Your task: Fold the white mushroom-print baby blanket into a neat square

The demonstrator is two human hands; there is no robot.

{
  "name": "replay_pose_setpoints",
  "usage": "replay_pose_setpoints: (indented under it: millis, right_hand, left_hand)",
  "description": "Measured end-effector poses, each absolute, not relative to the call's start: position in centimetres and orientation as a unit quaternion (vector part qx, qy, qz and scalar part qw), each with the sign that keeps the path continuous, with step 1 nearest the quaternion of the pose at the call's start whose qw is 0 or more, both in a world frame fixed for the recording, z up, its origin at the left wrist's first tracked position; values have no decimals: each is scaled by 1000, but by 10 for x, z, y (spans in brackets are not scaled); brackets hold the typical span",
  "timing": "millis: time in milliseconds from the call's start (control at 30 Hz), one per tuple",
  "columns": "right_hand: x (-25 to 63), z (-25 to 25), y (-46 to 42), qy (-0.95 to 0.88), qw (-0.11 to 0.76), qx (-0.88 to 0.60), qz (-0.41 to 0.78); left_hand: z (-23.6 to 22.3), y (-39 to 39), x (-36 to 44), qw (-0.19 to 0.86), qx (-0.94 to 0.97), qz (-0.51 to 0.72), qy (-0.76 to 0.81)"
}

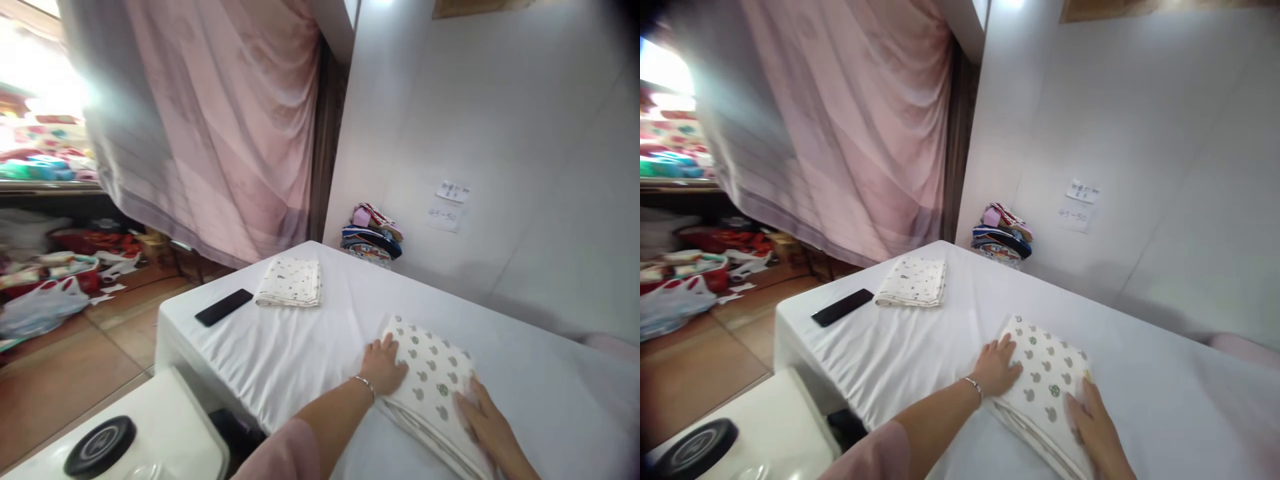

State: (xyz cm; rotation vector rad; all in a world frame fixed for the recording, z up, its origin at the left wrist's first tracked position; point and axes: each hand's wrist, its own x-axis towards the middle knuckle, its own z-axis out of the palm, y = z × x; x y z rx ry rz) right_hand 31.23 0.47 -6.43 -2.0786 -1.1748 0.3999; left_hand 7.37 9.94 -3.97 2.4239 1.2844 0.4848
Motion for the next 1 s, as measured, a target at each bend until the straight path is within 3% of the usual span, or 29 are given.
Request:
replay_pose_setpoints:
  millis: [167,500,600,767,1000]
  right_hand:
    - [302,-67,-23,-369,391,-810,233]
    - [333,-41,-6,-441,391,-785,191]
    - [342,-32,-8,-505,295,-790,185]
    - [299,-11,-10,-604,154,-782,-21]
    - [260,-25,-17,-655,68,-750,72]
  left_hand:
    - [-37,97,73,159,859,171,456]
    - [-22,64,89,253,807,115,522]
    - [-15,55,85,260,818,113,500]
    - [-12,69,82,129,857,173,467]
    - [-31,68,88,176,881,134,418]
